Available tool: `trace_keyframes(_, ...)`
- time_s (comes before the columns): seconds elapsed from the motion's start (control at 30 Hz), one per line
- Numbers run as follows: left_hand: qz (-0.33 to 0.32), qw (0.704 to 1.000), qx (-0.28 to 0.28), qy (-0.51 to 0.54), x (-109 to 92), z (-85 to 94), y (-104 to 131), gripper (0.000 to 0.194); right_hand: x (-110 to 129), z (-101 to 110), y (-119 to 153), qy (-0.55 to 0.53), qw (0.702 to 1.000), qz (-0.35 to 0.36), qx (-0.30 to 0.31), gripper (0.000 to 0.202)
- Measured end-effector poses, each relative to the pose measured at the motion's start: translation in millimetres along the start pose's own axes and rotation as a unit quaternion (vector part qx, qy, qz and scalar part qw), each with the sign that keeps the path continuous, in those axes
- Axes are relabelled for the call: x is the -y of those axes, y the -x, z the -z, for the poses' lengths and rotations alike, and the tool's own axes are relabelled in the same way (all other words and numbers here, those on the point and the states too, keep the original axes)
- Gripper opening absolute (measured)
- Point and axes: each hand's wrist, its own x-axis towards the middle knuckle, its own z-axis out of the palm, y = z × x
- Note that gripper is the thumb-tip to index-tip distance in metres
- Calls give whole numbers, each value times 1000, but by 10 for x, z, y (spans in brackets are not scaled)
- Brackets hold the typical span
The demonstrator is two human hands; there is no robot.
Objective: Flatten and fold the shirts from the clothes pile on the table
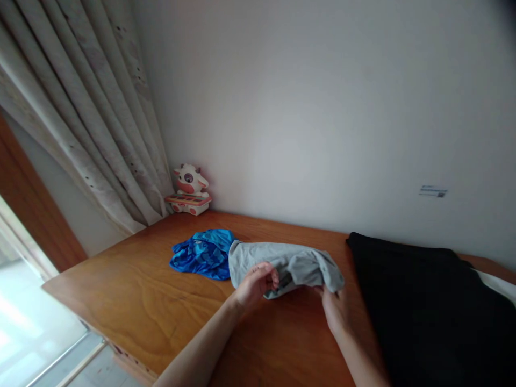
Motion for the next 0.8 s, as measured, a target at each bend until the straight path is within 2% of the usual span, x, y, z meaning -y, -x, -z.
trace_keyframes(0.03,-27,995,-60,-75,2,39,-34,50,19,-2,-27,-60,997,-22,-37,36)
trace_keyframes(0.1,-56,959,-147,-236,23,139,-86,49,93,2,-75,-149,984,-57,-85,41)
trace_keyframes(0.2,-68,907,-188,-371,75,317,-103,42,198,49,-131,-217,967,-87,-100,38)
trace_keyframes(0.27,-59,853,-212,-474,91,441,-95,45,219,106,-160,-241,958,-115,-104,33)
trace_keyframes(0.37,21,728,-330,-600,14,653,-96,53,192,197,-192,-288,938,-146,-125,27)
trace_keyframes(0.4,58,699,-384,-600,-43,732,-99,53,180,224,-200,-305,930,-153,-134,26)
trace_keyframes(0.47,101,667,-462,-577,-182,887,-102,53,161,264,-215,-332,918,-160,-144,23)
trace_keyframes(0.53,103,655,-494,-562,-306,991,-97,53,154,284,-230,-347,914,-156,-143,19)
trace_keyframes(0.63,59,669,-471,-572,-353,955,-84,45,154,270,-244,-353,915,-155,-121,14)
trace_keyframes(0.67,33,686,-436,-582,-323,889,-80,40,151,252,-242,-353,916,-159,-110,14)
trace_keyframes(0.73,-25,742,-314,-592,-217,707,-66,31,129,197,-223,-348,919,-169,-80,15)
trace_keyframes(0.8,-66,794,-176,-578,-100,513,-42,45,77,124,-184,-326,928,-177,-40,19)
